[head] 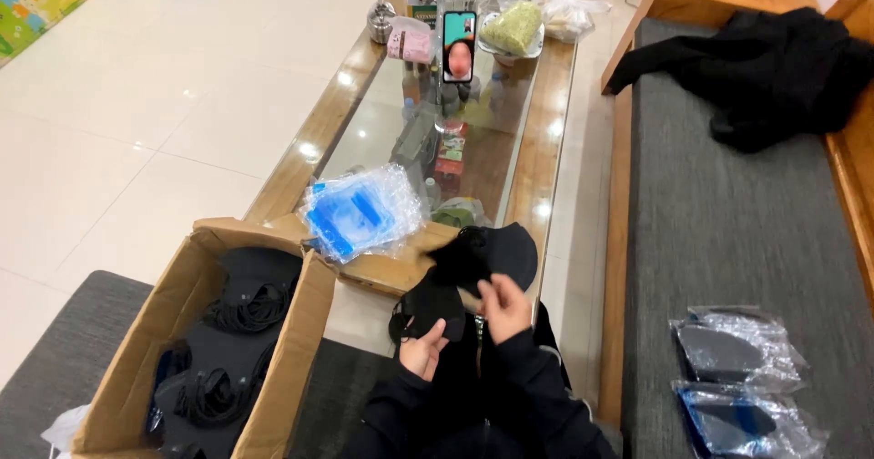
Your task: Inspecting and unfolding black face masks taken from a cardboard box
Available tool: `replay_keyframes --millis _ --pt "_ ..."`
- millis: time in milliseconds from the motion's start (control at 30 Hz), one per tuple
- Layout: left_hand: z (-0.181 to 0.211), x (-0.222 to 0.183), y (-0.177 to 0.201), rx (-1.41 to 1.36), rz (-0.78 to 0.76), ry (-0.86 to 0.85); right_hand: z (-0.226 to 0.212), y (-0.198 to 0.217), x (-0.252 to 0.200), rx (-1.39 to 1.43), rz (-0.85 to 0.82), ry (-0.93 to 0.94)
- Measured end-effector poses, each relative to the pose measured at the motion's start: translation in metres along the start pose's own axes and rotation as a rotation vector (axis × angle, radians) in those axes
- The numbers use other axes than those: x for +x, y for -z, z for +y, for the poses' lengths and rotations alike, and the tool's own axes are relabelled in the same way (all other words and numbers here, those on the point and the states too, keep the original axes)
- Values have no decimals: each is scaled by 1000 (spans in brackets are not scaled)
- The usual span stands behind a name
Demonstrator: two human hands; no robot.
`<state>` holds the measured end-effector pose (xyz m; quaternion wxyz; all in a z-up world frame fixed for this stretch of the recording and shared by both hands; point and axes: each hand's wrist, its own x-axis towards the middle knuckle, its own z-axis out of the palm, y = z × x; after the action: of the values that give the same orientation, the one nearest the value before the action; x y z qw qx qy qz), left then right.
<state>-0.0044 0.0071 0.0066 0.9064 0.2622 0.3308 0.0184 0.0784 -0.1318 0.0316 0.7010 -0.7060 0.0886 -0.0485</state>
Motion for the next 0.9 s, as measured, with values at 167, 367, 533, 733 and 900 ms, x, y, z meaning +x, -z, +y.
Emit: replay_keyframes --millis 167,367,533,733,900 --pt "4 -7 -7 -61 13 4 0 19 42 35 -19 -168" --pt "-3 4 1 -28 4 -26 -10 28 52 91 -7 -220" --pt "-4 3 1 -49 10 -50 5 33 58 34 96 -240" --pt "-4 2 3 -56 -28 -54 -1 39 50 -303 116 -184" --pt "-14 12 9 -77 3 -60 -24 40 37 -794 205 113"
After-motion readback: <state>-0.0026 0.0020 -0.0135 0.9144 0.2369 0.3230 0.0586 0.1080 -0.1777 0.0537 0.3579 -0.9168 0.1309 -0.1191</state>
